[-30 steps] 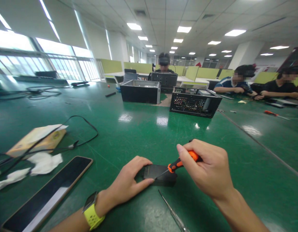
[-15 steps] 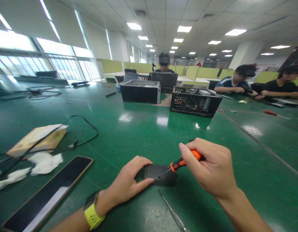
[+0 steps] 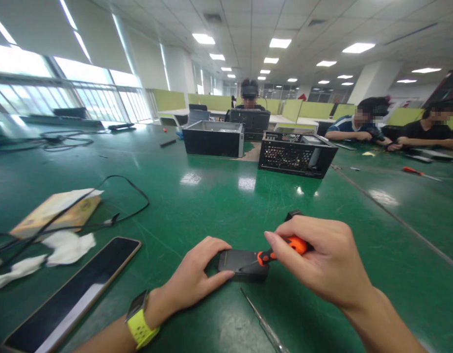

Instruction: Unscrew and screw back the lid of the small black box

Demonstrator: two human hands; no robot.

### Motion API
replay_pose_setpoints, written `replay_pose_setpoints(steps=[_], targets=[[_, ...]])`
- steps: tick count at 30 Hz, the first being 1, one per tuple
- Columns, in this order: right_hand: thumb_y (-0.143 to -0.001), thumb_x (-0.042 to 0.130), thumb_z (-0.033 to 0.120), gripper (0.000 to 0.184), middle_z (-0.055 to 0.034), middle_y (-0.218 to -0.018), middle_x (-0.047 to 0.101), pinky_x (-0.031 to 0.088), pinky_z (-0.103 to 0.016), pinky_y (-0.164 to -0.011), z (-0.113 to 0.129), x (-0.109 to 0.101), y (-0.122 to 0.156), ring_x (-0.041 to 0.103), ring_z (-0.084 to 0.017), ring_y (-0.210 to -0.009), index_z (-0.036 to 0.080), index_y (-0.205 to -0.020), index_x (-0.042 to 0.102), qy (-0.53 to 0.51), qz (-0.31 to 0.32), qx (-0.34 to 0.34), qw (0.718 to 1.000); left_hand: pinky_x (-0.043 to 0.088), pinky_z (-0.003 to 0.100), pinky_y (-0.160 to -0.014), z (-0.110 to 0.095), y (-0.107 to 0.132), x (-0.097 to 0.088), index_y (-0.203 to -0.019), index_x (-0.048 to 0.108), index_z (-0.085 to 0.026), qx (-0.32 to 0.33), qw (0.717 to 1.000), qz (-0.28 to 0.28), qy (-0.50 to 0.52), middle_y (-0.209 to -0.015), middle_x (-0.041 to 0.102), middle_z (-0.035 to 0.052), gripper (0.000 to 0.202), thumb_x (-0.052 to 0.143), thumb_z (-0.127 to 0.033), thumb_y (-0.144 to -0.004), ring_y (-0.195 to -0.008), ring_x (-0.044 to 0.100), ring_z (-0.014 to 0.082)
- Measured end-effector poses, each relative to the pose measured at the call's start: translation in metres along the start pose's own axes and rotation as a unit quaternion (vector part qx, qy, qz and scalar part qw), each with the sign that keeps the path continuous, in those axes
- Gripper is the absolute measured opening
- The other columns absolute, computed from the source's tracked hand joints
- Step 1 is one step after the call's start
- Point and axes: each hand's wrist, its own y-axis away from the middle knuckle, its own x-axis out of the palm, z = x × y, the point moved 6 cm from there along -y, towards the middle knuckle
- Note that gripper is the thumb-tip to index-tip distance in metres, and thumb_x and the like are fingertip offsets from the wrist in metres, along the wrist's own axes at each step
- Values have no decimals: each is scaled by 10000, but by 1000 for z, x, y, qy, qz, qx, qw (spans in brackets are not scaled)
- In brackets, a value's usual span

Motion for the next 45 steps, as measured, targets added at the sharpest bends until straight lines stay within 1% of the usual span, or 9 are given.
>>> replay_pose_setpoints(steps=[7, 12, 16, 19, 22, 26, 28, 34, 45], targets=[[-865, 638, 447, 327, 4, -532, 641, 375, -262, -474, -49, -13, 28, 542, -129, -445, 182, -697, 729, 144, -164, 141, 966, 482, 399, -847, -3, 0, -1, -1110, 589, -200, 8, 1000, -11, -1, -1059, 642, 75, 312, 690, -345, -853, -960, 575, 253], [-871, 588, 525, 364, -5, -632, 717, 405, -236, -472, -84, 29, 78, 630, -155, -484, 207, -813, 755, 177, 5, 167, 970, 487, 399, -843, -3, -1, -3, -1092, 610, -190, 12, 1000, -20, -9, -1044, 657, 73, 312, 707, -341, -837, -952, 584, 254], [-871, 581, 504, 292, -1, -720, 739, 428, -255, -528, -98, 61, 102, 689, -205, -629, 259, -870, 740, 165, 183, 234, 940, 490, 402, -840, -3, -3, -4, -1076, 621, -192, 15, 1000, -25, -11, -1034, 669, 71, 302, 713, -328, -823, -937, 588, 251], [-852, 594, 512, 294, -21, -841, 734, 431, -273, -569, -92, 61, 100, 683, -215, -710, 250, -902, 718, 152, 204, 247, 935, 493, 403, -836, -3, -3, -5, -1071, 626, -192, 16, 1000, -25, -10, -1033, 674, 70, 293, 710, -323, -823, -934, 593, 249], [-862, 575, 514, 324, -18, -760, 689, 414, -274, -590, -69, 57, 94, 630, -183, -649, 218, -775, 675, 112, 208, 223, 946, 498, 403, -831, -4, -3, -6, -1074, 629, -187, 18, 999, -27, -11, -1030, 679, 71, 303, 712, -333, -822, -927, 598, 247], [-702, 731, 350, 207, 17, -620, 629, 343, -240, -555, -30, 77, 111, 558, -153, -597, 209, -603, 616, 6, 411, 200, 890, 504, 406, -835, -5, -3, -6, -1073, 639, -182, 23, 999, -32, -16, -1022, 686, 76, 311, 719, -339, -817, -923, 600, 248], [-624, 730, 222, 150, 26, -584, 595, 294, -226, -524, -20, 83, 119, 521, -137, -568, 200, -562, 595, -17, 462, 214, 860, 505, 411, -840, -4, -3, -6, -1080, 645, -179, 27, 999, -34, -20, -1028, 685, 81, 318, 721, -338, -816, -933, 601, 252], [-681, 638, 164, 229, 65, -495, 448, 278, -189, -481, -18, 81, 111, 428, -93, -509, 188, -515, 482, -183, 425, 238, 854, 507, 424, -850, -3, -3, -6, -1091, 656, -180, 38, 998, -36, -24, -1034, 678, 89, 326, 724, -345, -818, -947, 599, 256], [-756, 604, 229, 304, 75, -484, 364, 258, -204, -482, -25, 75, 109, 360, -90, -499, 195, -518, 417, -184, 410, 268, 852, 510, 418, -845, -3, -2, -6, -1085, 649, -179, 36, 998, -35, -24, -1026, 674, 87, 315, 711, -349, -827, -941, 599, 249]])
